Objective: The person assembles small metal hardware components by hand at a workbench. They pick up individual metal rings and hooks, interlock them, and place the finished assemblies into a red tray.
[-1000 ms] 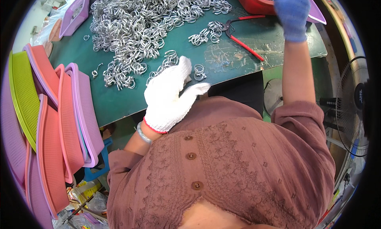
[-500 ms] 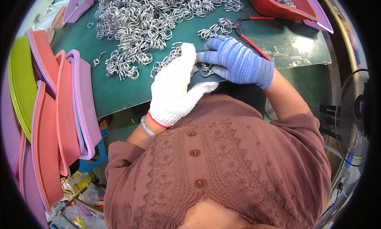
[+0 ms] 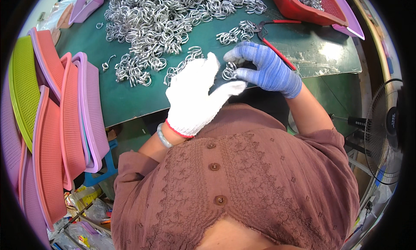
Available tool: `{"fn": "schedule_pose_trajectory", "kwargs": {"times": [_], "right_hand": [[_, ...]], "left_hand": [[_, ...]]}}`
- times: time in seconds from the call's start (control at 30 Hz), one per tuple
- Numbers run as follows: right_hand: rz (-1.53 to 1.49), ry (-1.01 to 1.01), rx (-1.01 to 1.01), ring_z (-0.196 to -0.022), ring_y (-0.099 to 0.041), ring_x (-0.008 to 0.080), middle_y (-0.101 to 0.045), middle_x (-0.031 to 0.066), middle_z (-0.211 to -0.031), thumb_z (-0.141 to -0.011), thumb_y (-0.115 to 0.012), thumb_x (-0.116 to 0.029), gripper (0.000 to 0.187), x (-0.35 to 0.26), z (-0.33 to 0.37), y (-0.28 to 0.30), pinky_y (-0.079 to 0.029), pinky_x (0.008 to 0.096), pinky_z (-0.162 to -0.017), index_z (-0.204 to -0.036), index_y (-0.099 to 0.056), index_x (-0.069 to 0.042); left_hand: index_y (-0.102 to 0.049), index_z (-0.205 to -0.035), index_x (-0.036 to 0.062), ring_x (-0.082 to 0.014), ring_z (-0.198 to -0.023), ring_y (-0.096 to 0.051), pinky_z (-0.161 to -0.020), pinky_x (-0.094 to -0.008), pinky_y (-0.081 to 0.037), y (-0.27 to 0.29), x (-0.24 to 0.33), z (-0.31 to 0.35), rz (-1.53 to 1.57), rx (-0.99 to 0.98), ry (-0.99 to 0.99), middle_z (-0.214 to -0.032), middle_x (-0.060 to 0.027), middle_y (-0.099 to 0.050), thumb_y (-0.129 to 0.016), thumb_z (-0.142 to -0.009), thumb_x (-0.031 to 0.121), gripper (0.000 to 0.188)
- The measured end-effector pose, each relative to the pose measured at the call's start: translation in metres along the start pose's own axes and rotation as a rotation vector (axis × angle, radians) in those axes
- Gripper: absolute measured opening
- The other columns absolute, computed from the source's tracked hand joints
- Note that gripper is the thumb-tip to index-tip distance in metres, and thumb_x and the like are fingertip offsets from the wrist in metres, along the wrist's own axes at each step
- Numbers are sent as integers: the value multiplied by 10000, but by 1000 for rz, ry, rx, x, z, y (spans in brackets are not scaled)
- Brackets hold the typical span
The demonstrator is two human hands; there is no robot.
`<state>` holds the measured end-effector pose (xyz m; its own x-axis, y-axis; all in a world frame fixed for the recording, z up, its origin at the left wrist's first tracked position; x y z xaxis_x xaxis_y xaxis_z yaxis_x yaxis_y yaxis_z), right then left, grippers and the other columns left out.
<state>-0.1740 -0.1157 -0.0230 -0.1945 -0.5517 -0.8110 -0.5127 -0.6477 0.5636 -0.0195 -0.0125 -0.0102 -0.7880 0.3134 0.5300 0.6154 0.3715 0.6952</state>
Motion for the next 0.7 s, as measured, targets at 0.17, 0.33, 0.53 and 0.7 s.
{"fn": "schedule_pose_trajectory", "kwargs": {"times": [0.17,0.33,0.53,0.7], "right_hand": [[-89,65,75,-884,-615,186,-627,83,-981,-787,-689,-11,337,1,3,-5,-500,306,-819,-1117,-620,-17],[-55,116,136,-862,-640,243,-638,118,-937,-779,-679,-18,313,-6,2,-4,-516,338,-786,-1086,-618,-22],[22,220,169,-860,-622,312,-622,141,-931,-765,-656,-3,292,-6,1,-8,-501,366,-774,-1052,-607,-28],[86,295,189,-871,-609,325,-622,133,-933,-753,-657,-7,279,-10,0,-6,-490,385,-789,-1026,-607,-34]], "left_hand": [[-671,-841,49,-203,-584,-535,-539,-318,-426,-6,-2,3,78,34,-15,-679,-69,-565,-789,-740,223,233],[-698,-828,54,-194,-589,-539,-543,-313,-430,-11,-6,7,135,27,15,-685,-65,-586,-781,-755,198,182],[-721,-856,49,-140,-619,-551,-566,-276,-434,-3,1,4,271,-67,198,-744,-46,-630,-742,-803,146,113],[-679,-727,83,-211,-576,-543,-539,-321,-432,-6,-3,5,408,-3,175,-633,-58,-573,-726,-820,234,184]]}}
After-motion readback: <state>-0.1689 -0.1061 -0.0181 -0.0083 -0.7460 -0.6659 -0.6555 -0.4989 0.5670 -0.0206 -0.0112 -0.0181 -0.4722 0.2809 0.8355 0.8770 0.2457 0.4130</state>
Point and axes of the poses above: each hand's wrist, its own z-axis away from the middle knuckle, its own y-axis out of the back of the hand, x = y × z, the point moved 3 cm from there along -z, towards the middle knuckle
